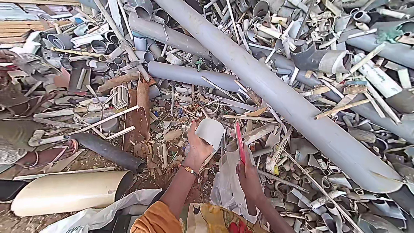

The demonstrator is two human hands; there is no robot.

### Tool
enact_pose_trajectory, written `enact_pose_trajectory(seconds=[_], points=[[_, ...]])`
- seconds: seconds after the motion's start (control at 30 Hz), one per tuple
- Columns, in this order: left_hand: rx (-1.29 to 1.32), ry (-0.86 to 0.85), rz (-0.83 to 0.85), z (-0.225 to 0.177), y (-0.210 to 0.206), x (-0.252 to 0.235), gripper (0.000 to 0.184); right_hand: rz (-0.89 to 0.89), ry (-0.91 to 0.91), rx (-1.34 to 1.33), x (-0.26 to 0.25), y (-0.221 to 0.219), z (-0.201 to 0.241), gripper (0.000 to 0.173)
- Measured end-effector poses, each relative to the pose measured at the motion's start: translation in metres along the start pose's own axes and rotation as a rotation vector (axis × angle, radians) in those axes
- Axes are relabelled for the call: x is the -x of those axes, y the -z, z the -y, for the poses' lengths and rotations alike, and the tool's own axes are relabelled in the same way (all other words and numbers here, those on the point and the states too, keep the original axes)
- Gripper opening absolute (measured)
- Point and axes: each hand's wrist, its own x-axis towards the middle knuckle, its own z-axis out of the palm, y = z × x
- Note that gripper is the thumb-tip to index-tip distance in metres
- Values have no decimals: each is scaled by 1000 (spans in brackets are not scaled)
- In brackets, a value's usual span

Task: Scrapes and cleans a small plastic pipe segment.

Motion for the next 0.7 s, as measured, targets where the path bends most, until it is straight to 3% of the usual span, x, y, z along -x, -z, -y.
enact_pose_trajectory(seconds=[0.1,0.2,0.27,0.37,0.47,0.53,0.6,0.7], points=[[-82,19,-16,1,4,0,50,-55,-185,-228,-1,20,-3,63],[-213,130,122,11,2,5,48,-13,-320,-775,-6,32,8,51],[-318,165,166,21,-2,12,50,77,-346,-1152,-7,35,17,47],[-377,36,230,36,-5,16,48,155,-246,-1461,-5,38,21,53],[-402,-75,310,41,-2,11,51,240,-60,-1494,-7,44,13,70],[-407,-119,366,44,3,9,53,229,-36,-1430,-8,48,12,78],[-450,-115,353,46,2,8,53,122,-77,-1257,-10,53,20,72],[-432,50,345,43,0,12,53,-71,-46,-841,-10,53,27,67]])
